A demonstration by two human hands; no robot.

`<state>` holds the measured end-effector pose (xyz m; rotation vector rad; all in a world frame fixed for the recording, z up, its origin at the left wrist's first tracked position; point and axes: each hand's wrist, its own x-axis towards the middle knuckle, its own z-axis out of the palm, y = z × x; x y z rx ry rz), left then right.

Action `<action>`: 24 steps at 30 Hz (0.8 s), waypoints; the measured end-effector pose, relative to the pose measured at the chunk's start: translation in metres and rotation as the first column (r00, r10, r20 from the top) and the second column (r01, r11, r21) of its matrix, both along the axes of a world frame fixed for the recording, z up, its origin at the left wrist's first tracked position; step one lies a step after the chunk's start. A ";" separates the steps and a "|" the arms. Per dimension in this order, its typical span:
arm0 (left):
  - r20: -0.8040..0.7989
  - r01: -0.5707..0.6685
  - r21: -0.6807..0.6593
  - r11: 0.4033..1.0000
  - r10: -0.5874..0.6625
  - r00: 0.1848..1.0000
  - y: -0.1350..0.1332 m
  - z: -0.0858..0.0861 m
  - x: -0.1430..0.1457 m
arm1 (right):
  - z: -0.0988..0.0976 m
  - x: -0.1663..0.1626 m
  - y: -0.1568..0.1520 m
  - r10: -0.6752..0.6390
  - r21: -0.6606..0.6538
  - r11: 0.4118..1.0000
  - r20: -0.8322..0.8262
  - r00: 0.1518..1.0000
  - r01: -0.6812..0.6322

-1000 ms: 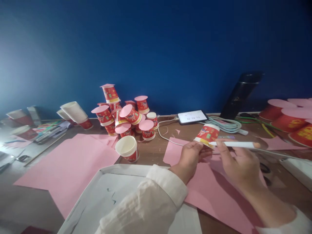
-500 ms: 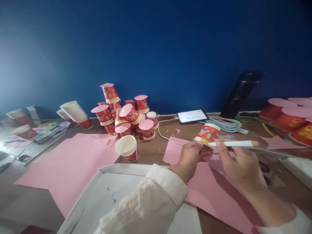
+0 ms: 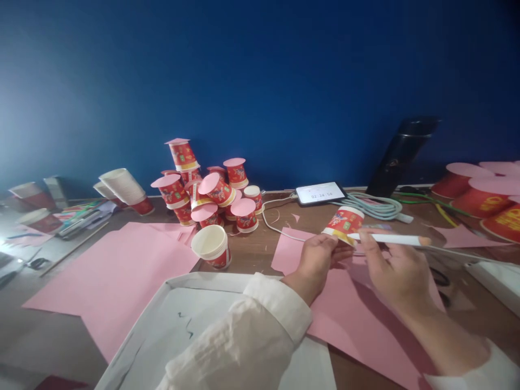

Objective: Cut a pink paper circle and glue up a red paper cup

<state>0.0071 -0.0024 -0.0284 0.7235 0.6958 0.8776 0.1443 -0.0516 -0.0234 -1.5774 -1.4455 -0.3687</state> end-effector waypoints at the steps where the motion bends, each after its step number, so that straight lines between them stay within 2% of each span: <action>1: 0.003 -0.002 0.000 1.000 0.002 1.000 0.000 0.000 0.000 | 0.000 0.000 0.000 0.009 -0.002 1.000 -0.001 1.000 -0.009; 7: 0.002 0.003 -0.009 1.000 -0.003 1.000 0.000 -0.001 0.000 | -0.001 0.001 0.001 -0.043 0.011 0.999 0.013 0.999 0.043; 10: 0.038 -0.013 -0.005 1.000 0.013 0.999 0.000 -0.003 0.001 | -0.001 0.002 0.001 -0.025 -0.025 0.999 0.036 0.999 0.026; 20: 0.030 -0.034 -0.019 0.999 0.035 0.999 0.000 -0.002 0.001 | 0.002 -0.001 0.000 -0.002 0.013 1.000 0.027 1.000 0.002; 24: 0.040 -0.038 -0.026 0.999 0.039 0.998 0.000 -0.001 0.002 | 0.003 -0.001 0.000 0.028 0.053 0.998 0.071 0.997 -0.032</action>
